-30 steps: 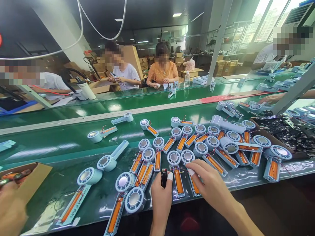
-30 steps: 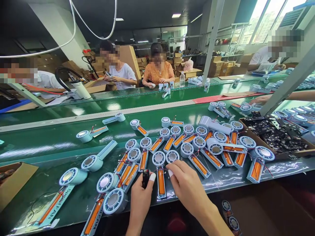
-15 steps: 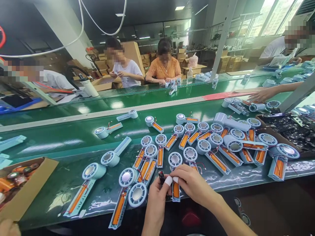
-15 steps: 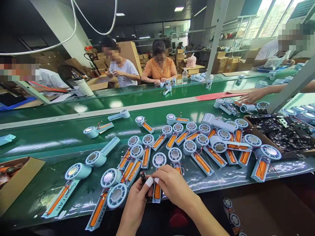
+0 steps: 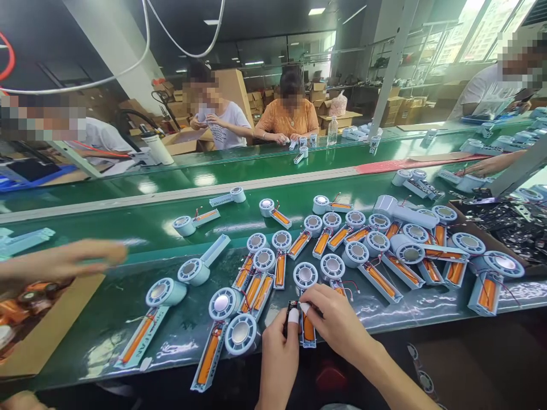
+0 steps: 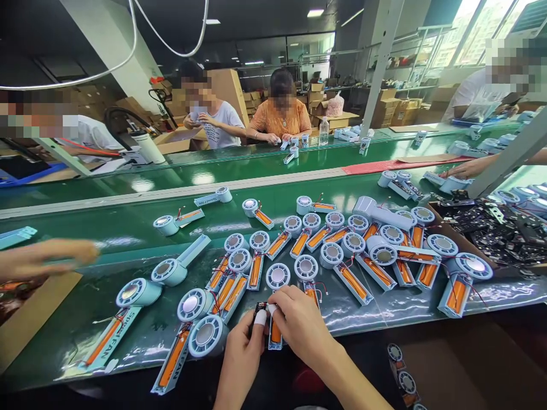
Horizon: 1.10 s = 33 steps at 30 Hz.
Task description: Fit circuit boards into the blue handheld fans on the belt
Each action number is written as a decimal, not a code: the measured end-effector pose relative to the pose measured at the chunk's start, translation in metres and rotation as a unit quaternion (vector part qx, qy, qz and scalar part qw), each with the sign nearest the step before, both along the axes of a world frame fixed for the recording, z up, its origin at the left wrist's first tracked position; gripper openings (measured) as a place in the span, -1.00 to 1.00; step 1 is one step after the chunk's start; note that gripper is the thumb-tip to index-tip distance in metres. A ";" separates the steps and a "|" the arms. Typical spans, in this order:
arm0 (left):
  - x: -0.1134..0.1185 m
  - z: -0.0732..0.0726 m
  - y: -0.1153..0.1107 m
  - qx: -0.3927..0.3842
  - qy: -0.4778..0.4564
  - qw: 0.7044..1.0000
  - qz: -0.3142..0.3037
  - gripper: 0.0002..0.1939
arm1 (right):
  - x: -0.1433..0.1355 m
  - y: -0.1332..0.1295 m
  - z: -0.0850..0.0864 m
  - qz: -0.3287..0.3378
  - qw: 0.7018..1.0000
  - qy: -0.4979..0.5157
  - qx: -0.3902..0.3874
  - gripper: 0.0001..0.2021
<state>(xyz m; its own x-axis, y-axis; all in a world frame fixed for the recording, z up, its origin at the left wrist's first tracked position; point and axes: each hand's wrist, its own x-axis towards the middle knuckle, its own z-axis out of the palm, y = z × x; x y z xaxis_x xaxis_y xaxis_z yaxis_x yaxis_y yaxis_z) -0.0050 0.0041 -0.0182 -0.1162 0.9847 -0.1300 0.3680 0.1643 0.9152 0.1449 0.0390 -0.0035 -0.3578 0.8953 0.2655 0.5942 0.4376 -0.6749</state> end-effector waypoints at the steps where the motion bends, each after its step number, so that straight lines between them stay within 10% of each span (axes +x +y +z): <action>1: 0.001 0.000 0.000 0.005 0.009 1.000 -0.002 -0.57 | -0.001 0.000 0.001 0.003 1.000 -0.013 0.004 -0.81; 33: 0.002 -0.003 0.003 0.090 0.140 0.986 -0.032 -0.64 | 0.000 0.002 0.001 -0.011 0.997 -0.069 0.024 -0.81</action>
<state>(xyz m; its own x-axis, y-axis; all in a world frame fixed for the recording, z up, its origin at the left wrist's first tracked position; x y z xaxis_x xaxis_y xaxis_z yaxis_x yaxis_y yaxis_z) -0.0034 0.0067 -0.0215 -0.0593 0.9954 0.0751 0.6147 -0.0229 0.7884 0.1445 0.0412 -0.0025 -0.3753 0.8902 0.2583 0.6896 0.4543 -0.5639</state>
